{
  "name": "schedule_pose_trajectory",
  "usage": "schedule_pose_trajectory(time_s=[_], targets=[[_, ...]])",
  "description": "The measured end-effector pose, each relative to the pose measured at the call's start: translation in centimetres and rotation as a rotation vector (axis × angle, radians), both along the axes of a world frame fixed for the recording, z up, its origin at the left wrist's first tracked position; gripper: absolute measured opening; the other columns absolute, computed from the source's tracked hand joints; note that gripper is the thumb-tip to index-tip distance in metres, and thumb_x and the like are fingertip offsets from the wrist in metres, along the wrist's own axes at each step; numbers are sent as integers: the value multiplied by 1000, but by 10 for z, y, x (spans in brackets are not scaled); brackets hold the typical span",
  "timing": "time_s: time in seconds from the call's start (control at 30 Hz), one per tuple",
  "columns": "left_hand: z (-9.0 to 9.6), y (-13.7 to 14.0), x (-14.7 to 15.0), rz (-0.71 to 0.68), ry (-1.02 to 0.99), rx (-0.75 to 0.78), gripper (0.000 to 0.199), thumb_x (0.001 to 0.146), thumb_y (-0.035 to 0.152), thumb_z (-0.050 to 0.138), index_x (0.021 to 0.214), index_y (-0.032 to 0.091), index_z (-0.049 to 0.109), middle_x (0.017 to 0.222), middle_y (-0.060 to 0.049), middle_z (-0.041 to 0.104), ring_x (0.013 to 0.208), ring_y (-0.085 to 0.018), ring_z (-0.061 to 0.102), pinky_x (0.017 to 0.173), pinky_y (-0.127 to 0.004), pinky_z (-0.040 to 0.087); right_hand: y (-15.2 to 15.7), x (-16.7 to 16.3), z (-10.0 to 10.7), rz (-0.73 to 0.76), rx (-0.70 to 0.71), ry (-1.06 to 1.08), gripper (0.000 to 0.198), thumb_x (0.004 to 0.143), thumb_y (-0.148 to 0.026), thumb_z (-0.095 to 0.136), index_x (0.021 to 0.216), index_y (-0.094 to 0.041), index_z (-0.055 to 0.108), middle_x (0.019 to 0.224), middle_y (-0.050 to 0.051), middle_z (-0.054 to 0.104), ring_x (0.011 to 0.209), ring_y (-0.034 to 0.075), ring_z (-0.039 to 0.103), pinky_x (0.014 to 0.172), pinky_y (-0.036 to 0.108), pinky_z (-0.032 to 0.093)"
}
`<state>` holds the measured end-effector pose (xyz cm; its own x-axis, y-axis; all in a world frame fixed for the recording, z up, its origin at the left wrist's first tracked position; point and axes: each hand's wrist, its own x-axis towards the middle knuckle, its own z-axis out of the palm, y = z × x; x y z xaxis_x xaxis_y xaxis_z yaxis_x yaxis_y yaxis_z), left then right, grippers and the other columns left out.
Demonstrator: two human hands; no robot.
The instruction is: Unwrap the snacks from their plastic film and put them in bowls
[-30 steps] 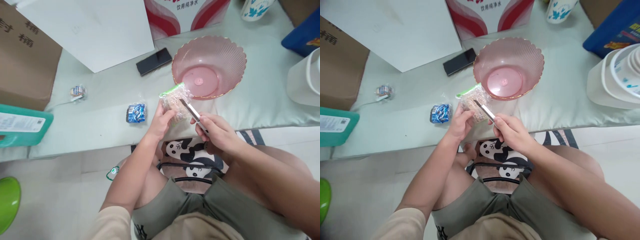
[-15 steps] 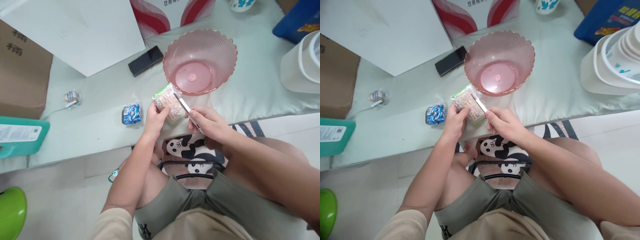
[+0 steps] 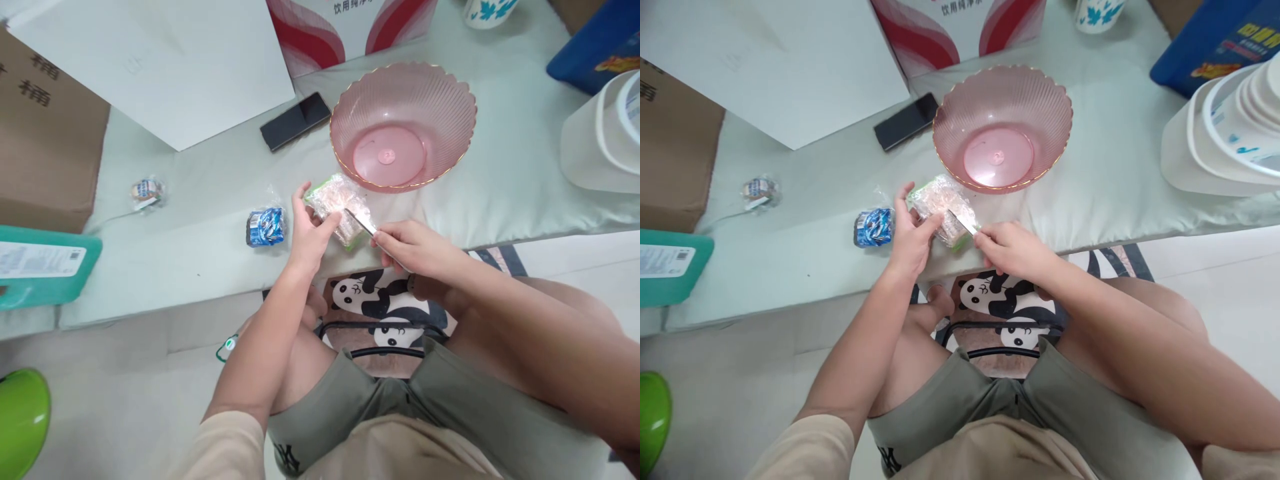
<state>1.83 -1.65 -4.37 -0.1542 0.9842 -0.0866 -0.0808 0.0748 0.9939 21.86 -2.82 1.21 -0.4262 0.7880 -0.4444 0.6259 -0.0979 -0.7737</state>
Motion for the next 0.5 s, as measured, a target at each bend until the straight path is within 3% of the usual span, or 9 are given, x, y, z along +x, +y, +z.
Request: schedule_pose_trajectory(time_s=[0.07,0.2,0.33,0.4,0.5], targets=[[-2,1,-3,-16,84,-10,70,78,23,76,138,31,41,109,-4,67,98,-21,71,89,-38,57,-3,7,3,35,-38,-44,31,97,-39,44,78,-20,59,69,0,70,51,12,60,57,29,44],[-6,3,-9,-4,303,-8,61,79,20,72,134,28,46,110,-5,64,90,-19,68,82,-35,57,-7,21,6,77,-164,-114,31,98,-41,43,82,-21,61,69,1,69,51,14,61,53,29,44],[-5,3,-13,109,552,50,55,76,23,76,125,24,53,116,-7,59,99,-20,64,89,-37,54,-6,41,9,90,-214,-169,34,97,-45,45,78,-22,60,67,1,67,50,14,58,51,29,42],[-1,3,-15,153,684,76,47,73,24,78,115,22,57,114,-7,58,106,-22,60,96,-39,51,-4,55,8,67,-120,-192,36,97,-49,46,79,-22,63,67,0,66,51,13,55,53,29,41],[5,2,-17,172,842,54,35,71,25,79,98,20,57,104,-6,55,103,-23,58,97,-41,48,2,79,3,-19,188,-308,34,95,-48,48,92,-23,71,70,3,66,59,17,56,56,30,39]])
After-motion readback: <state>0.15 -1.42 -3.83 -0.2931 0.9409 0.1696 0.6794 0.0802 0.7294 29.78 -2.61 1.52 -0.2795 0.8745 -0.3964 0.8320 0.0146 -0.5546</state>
